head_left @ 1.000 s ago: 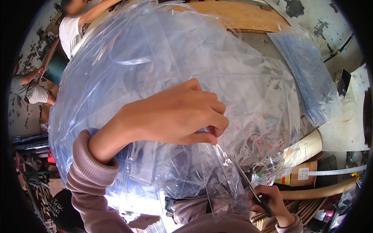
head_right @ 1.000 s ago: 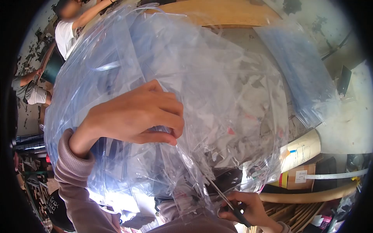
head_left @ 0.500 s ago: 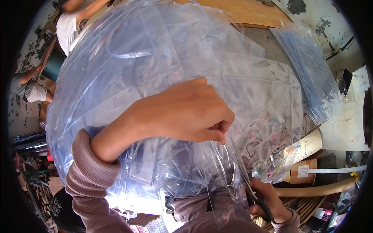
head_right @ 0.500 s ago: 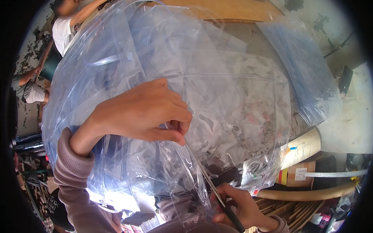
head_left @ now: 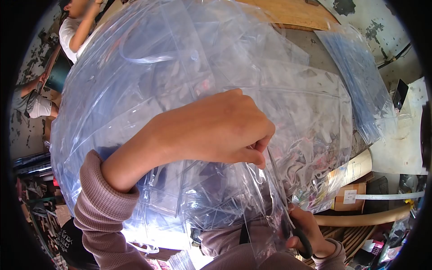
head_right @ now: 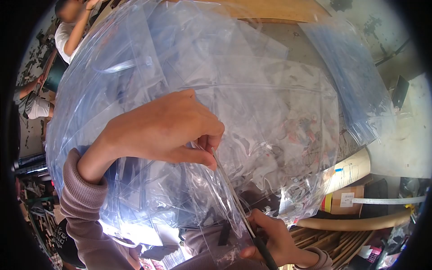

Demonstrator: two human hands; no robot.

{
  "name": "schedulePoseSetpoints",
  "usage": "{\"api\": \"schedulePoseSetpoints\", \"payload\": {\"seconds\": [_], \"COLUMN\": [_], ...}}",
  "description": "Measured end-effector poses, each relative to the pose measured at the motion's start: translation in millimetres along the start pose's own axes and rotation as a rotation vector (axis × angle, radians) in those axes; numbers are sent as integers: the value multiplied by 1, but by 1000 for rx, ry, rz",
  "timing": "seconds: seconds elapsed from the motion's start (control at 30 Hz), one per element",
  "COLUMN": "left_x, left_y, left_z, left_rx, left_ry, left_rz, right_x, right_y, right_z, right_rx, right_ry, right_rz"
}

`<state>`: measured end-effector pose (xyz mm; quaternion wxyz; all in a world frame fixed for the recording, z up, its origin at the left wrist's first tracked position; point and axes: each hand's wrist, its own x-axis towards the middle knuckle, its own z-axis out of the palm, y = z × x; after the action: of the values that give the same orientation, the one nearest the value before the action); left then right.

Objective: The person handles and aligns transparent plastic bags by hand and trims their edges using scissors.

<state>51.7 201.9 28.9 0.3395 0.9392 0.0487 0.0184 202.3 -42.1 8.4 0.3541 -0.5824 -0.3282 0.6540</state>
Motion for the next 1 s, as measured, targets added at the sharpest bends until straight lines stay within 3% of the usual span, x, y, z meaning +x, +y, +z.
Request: {"api": "schedulePoseSetpoints", "payload": {"seconds": [0.7, 0.8, 0.9, 1.0], "left_x": [2, 4, 4, 5], "left_y": [3, 4, 3, 4], "left_z": [0, -1, 2, 1], "left_rx": [77, 29, 54, 34], "left_ry": [71, 13, 87, 63], "left_rz": [-25, -97, -30, -55], "right_x": [-9, -7, -6, -3], "right_y": [-8, -14, -15, -14], "right_z": [-4, -7, -6, -8], "right_rx": [25, -93, -70, -166], "right_ry": [-7, -43, -17, -16], "right_rz": [61, 89, 106, 28]}}
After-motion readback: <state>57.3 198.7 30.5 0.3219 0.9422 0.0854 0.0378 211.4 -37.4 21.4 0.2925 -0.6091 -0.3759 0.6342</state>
